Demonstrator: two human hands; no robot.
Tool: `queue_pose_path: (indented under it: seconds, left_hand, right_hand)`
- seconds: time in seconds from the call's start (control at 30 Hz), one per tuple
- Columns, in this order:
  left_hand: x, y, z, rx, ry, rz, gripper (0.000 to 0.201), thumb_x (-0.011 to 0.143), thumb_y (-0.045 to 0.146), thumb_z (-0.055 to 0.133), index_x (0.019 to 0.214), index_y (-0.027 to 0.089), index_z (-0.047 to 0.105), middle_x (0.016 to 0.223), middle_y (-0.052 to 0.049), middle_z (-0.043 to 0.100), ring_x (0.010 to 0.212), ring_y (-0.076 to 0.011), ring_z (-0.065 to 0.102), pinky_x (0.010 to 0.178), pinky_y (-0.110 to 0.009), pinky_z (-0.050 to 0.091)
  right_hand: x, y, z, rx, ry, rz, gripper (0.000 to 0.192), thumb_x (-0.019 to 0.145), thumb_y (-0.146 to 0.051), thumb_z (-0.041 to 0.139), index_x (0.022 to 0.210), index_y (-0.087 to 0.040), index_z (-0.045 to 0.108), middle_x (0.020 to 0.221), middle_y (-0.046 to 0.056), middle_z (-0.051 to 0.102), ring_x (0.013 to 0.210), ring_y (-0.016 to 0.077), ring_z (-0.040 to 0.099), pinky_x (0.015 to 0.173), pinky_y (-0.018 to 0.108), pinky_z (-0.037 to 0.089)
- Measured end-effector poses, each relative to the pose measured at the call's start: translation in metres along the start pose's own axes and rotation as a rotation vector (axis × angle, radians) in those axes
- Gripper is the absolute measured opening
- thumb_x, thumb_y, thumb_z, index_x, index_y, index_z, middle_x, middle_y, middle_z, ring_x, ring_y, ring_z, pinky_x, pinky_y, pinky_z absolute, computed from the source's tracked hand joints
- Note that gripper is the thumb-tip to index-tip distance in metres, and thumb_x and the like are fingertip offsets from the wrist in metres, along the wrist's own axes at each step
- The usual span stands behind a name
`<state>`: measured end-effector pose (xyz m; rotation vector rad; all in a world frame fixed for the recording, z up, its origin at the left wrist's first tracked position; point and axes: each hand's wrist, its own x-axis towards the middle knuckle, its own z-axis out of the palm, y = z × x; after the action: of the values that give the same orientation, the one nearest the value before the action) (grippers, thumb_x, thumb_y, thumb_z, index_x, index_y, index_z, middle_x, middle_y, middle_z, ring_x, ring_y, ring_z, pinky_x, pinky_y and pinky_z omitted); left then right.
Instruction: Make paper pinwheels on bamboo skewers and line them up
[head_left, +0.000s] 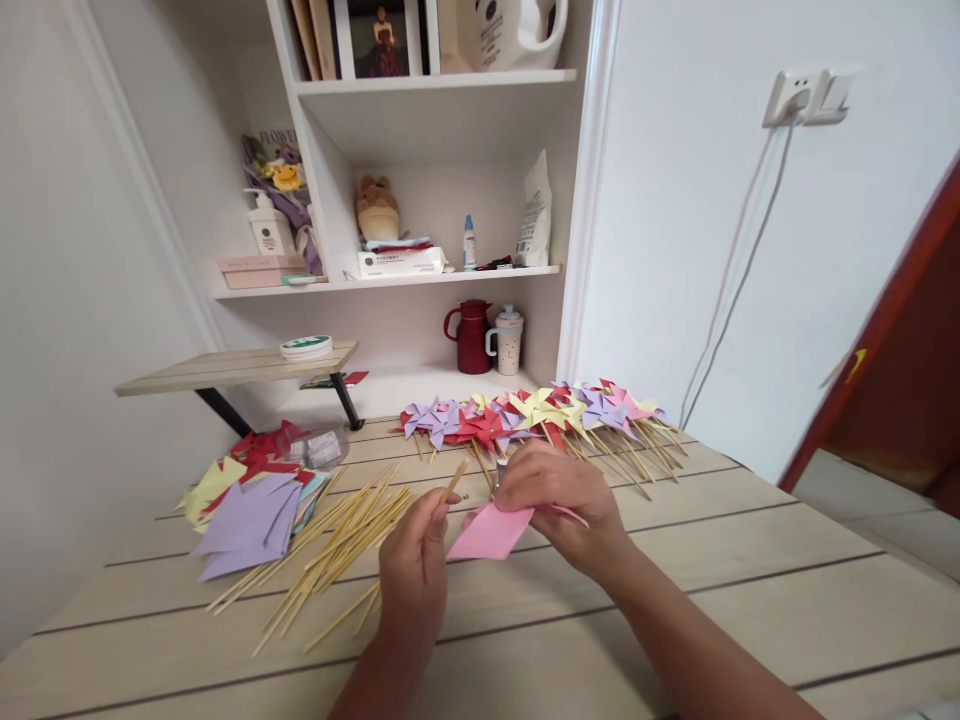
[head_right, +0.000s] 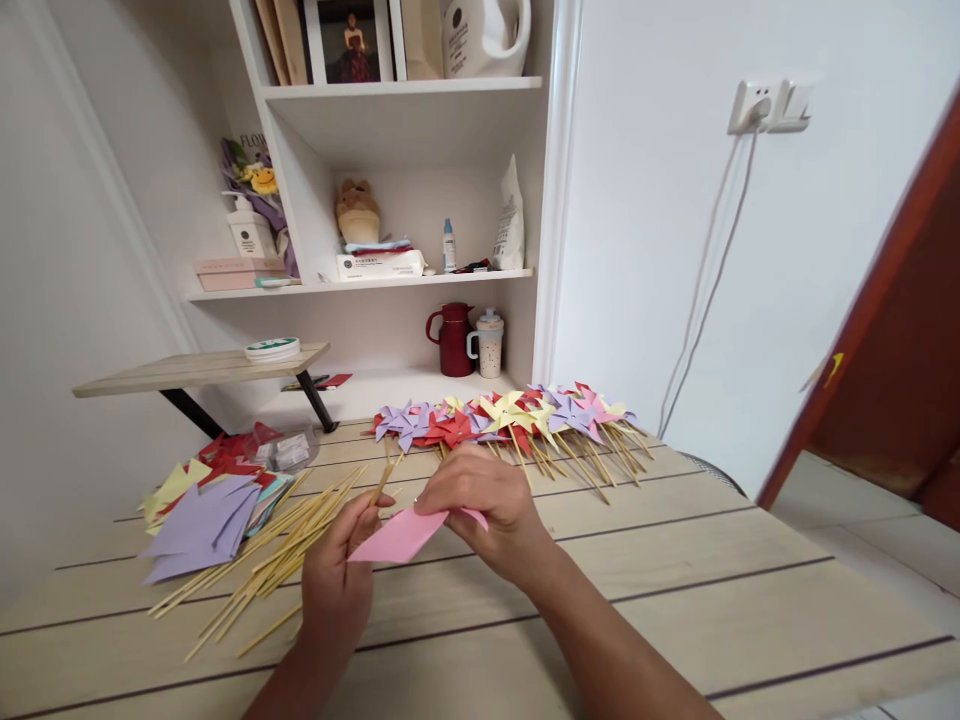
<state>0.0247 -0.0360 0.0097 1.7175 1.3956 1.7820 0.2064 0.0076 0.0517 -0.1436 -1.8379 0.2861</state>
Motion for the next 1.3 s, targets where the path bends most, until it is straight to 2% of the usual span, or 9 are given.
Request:
queue_pose_path:
  seconds: [0.27, 0.5, 0.73, 0.93, 1.07, 1.3]
  left_hand:
    - [-0.002, 0.005, 0.001, -0.024, -0.035, 0.004, 0.031, 0.093, 0.044, 0.050, 0.089, 0.022, 0.071, 0.079, -0.005, 0.071, 0.069, -0.0197, 0.063, 0.067, -0.027, 0.046]
    - [0.001, -0.008, -0.002, 0.097, -0.159, 0.280, 0.035, 0.096, 0.040, 0.042, 0.098, 0.021, 0.072, 0.082, -0.008, 0.075, 0.074, -0.0219, 0.070, 0.066, -0.029, 0.050]
    - [0.002, -0.016, -0.001, 0.184, -0.114, 0.387, 0.040, 0.099, 0.035, 0.035, 0.102, 0.022, 0.073, 0.076, -0.008, 0.073, 0.068, -0.0205, 0.069, 0.064, -0.030, 0.053]
    - [0.003, -0.014, -0.002, 0.186, -0.066, 0.494, 0.031, 0.098, 0.026, 0.041, 0.106, 0.021, 0.071, 0.081, -0.007, 0.075, 0.071, -0.0188, 0.070, 0.066, -0.028, 0.054]
    - [0.003, -0.015, 0.000, 0.166, -0.072, 0.495, 0.034, 0.099, 0.026, 0.038, 0.106, 0.021, 0.071, 0.083, -0.007, 0.077, 0.070, -0.0188, 0.071, 0.066, -0.028, 0.054]
    - [0.001, -0.022, 0.001, 0.136, -0.114, 0.400, 0.035, 0.097, 0.033, 0.041, 0.103, 0.021, 0.074, 0.085, -0.009, 0.078, 0.072, -0.0211, 0.072, 0.068, -0.031, 0.056]
  right_hand:
    - [0.003, -0.005, 0.008, 0.062, 0.011, 0.021, 0.015, 0.095, -0.024, 0.062, 0.098, -0.027, 0.077, 0.077, 0.006, 0.074, 0.070, 0.0191, 0.063, 0.067, 0.036, 0.050]
    - [0.001, -0.003, 0.012, 0.071, 0.060, 0.054, 0.012, 0.090, -0.017, 0.067, 0.093, -0.026, 0.075, 0.077, 0.005, 0.073, 0.072, 0.0197, 0.064, 0.066, 0.036, 0.051]
    - [-0.002, 0.002, 0.012, 0.089, 0.106, 0.089, 0.009, 0.089, -0.019, 0.069, 0.090, -0.027, 0.073, 0.078, 0.005, 0.073, 0.072, 0.0204, 0.064, 0.067, 0.037, 0.051]
    - [-0.002, 0.002, 0.013, 0.100, 0.111, 0.081, 0.011, 0.088, -0.016, 0.069, 0.092, -0.026, 0.073, 0.079, 0.005, 0.073, 0.074, 0.0199, 0.064, 0.068, 0.036, 0.050]
    - [-0.001, 0.000, 0.013, 0.092, 0.105, 0.089, 0.011, 0.088, -0.016, 0.069, 0.091, -0.026, 0.074, 0.078, 0.005, 0.073, 0.074, 0.0204, 0.065, 0.067, 0.036, 0.051]
    - [-0.001, -0.001, 0.013, 0.087, 0.098, 0.102, 0.008, 0.088, -0.019, 0.070, 0.089, -0.026, 0.074, 0.077, 0.005, 0.074, 0.072, 0.0201, 0.064, 0.066, 0.036, 0.051]
